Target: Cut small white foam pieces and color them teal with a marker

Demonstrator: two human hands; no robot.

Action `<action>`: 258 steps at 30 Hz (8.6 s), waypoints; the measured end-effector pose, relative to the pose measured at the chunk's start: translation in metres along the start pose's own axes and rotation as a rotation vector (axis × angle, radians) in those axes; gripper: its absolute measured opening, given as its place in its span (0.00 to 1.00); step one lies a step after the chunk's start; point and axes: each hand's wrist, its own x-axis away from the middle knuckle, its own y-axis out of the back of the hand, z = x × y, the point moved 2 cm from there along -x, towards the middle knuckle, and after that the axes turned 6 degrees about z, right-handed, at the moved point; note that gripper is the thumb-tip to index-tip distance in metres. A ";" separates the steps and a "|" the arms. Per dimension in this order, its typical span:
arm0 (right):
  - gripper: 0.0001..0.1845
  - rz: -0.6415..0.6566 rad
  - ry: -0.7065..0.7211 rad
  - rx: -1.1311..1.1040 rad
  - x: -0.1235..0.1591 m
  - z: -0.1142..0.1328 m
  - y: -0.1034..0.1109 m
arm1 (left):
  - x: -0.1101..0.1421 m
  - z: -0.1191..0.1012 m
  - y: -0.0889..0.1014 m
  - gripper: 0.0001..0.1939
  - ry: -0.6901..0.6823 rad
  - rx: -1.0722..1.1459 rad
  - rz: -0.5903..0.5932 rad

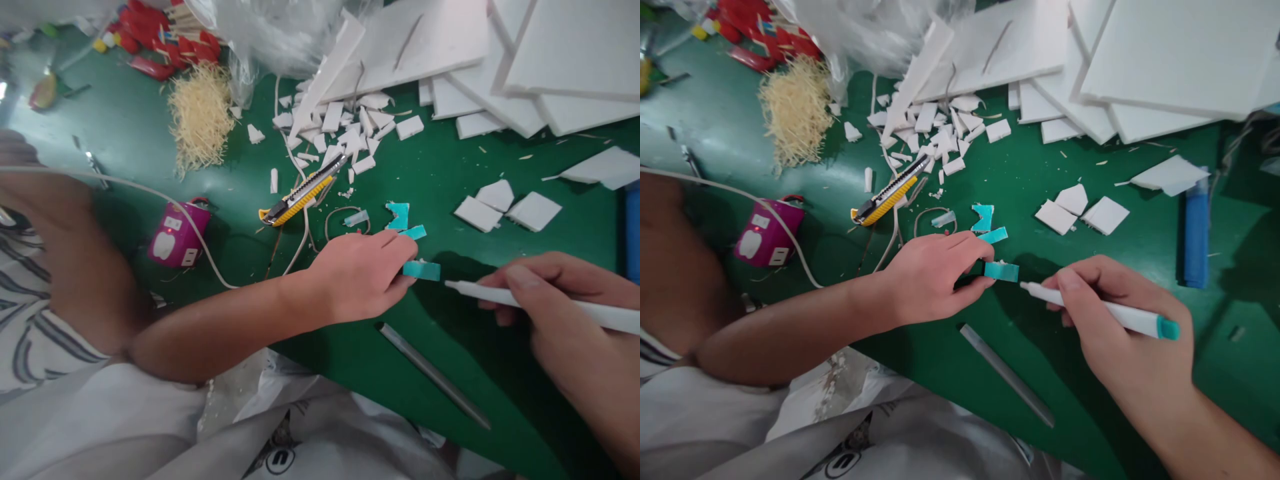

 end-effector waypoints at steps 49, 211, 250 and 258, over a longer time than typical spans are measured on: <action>0.05 -0.046 -0.001 -0.137 0.007 0.004 0.004 | 0.022 -0.002 0.013 0.17 -0.434 -0.110 -0.333; 0.24 0.311 0.677 -0.063 0.012 -0.016 0.019 | 0.025 -0.002 0.016 0.05 -0.067 0.077 -0.166; 0.04 0.041 0.076 -0.035 0.008 -0.001 -0.002 | 0.003 -0.006 0.006 0.13 0.107 -0.009 0.259; 0.16 0.016 0.249 0.169 0.017 -0.021 0.004 | 0.001 -0.005 0.006 0.15 0.107 -0.002 0.298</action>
